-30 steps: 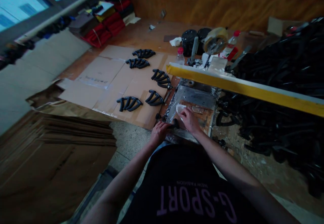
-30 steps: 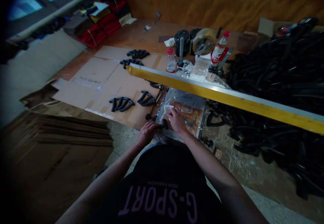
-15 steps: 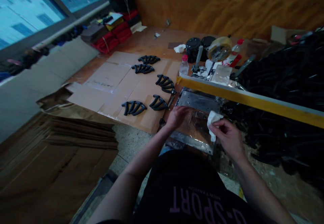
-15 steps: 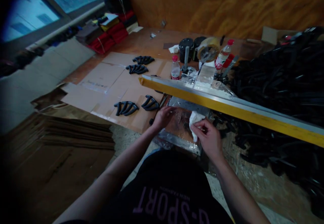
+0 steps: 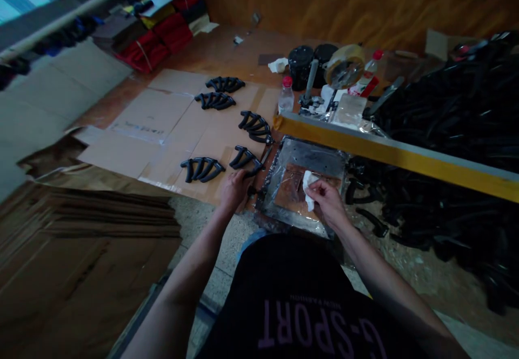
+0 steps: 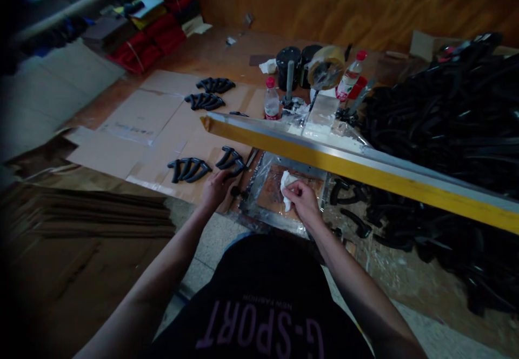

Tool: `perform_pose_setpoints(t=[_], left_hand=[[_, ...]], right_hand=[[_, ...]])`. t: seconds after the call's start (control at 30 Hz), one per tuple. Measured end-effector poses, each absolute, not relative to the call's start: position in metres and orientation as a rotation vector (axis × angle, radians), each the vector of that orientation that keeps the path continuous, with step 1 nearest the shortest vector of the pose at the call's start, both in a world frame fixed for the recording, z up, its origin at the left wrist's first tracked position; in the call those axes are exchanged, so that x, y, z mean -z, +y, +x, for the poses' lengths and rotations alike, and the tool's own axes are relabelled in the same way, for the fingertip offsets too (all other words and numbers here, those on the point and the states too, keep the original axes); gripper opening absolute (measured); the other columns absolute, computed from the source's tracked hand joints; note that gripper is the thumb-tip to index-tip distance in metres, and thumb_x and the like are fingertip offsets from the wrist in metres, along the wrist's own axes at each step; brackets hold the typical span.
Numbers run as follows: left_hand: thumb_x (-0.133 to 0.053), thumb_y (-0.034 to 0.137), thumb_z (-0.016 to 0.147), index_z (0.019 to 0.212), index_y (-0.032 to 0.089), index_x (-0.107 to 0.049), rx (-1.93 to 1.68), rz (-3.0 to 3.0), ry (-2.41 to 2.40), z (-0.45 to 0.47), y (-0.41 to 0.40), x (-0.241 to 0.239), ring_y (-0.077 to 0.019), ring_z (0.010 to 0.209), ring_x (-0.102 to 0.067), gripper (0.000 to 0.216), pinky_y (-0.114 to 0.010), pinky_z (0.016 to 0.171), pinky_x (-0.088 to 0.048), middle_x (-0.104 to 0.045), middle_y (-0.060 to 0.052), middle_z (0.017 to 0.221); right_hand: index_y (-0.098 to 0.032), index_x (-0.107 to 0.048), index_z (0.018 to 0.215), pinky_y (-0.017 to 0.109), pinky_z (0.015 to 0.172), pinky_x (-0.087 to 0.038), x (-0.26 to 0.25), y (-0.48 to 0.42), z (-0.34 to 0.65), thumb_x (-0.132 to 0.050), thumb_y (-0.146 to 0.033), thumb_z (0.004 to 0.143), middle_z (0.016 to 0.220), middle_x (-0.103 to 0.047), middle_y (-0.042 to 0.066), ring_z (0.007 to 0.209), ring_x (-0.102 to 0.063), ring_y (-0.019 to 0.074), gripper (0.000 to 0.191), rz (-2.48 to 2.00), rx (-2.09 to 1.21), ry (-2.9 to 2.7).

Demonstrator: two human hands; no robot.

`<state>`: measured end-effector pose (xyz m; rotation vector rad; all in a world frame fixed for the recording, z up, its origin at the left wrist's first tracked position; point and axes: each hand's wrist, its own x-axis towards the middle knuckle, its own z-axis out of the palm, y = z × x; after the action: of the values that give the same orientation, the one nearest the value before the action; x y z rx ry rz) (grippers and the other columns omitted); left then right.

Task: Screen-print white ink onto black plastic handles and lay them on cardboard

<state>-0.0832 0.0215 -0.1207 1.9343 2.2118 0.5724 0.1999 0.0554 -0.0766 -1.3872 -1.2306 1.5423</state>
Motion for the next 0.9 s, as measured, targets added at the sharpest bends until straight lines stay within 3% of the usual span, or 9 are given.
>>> perform_pose_setpoints(t=[0.17, 0.4, 0.6, 0.9], left_hand=[[-0.053, 0.035, 0.091, 0.116, 0.020, -0.062, -0.630, 2.178, 1.807, -0.040, -0.047, 0.120, -0.0199, 0.085, -0.060, 0.030, -0.032, 0.077, -0.048, -0.068, -0.007, 0.092], [-0.043, 0.032, 0.095, 0.114, 0.017, -0.062, -0.480, 2.235, 1.785, -0.022, -0.059, 0.127, -0.0185, 0.075, -0.055, 0.030, -0.032, 0.073, -0.045, -0.064, -0.007, 0.084], [-0.041, 0.030, 0.096, 0.114, 0.015, -0.060, -0.423, 2.297, 1.740, -0.023, -0.055, 0.125, -0.0178, 0.072, -0.053, 0.030, -0.034, 0.071, -0.043, -0.062, -0.006, 0.083], [-0.039, 0.029, 0.096, 0.110, 0.016, -0.062, -0.361, 2.295, 1.746, -0.022, -0.055, 0.123, -0.0187, 0.072, -0.051, 0.029, -0.034, 0.070, -0.043, -0.061, -0.007, 0.081]], right_hand=[[-0.021, -0.060, 0.074, 0.025, 0.050, -0.035, 0.093, 0.051, 0.189, -0.067, -0.042, 0.073, 0.057, -0.046, -0.005, 0.051, -0.044, 0.0124, 0.022, -1.384, -1.396, -1.605], [-0.019, -0.060, 0.074, 0.028, 0.069, -0.039, 0.108, 0.040, 0.168, -0.065, -0.025, 0.078, 0.080, -0.056, 0.001, 0.075, -0.054, 0.0160, 0.008, -1.174, -1.193, -2.085], [-0.019, -0.054, 0.066, 0.029, 0.071, -0.039, 0.116, 0.052, 0.151, -0.066, -0.020, 0.077, 0.076, -0.054, 0.000, 0.077, -0.054, 0.0168, 0.017, -1.268, -1.147, -2.143], [-0.021, -0.051, 0.068, 0.031, 0.075, -0.041, 0.121, 0.050, 0.151, -0.062, -0.021, 0.082, 0.078, -0.055, 0.001, 0.079, -0.055, 0.0182, 0.017, -1.210, -1.078, -2.192]])
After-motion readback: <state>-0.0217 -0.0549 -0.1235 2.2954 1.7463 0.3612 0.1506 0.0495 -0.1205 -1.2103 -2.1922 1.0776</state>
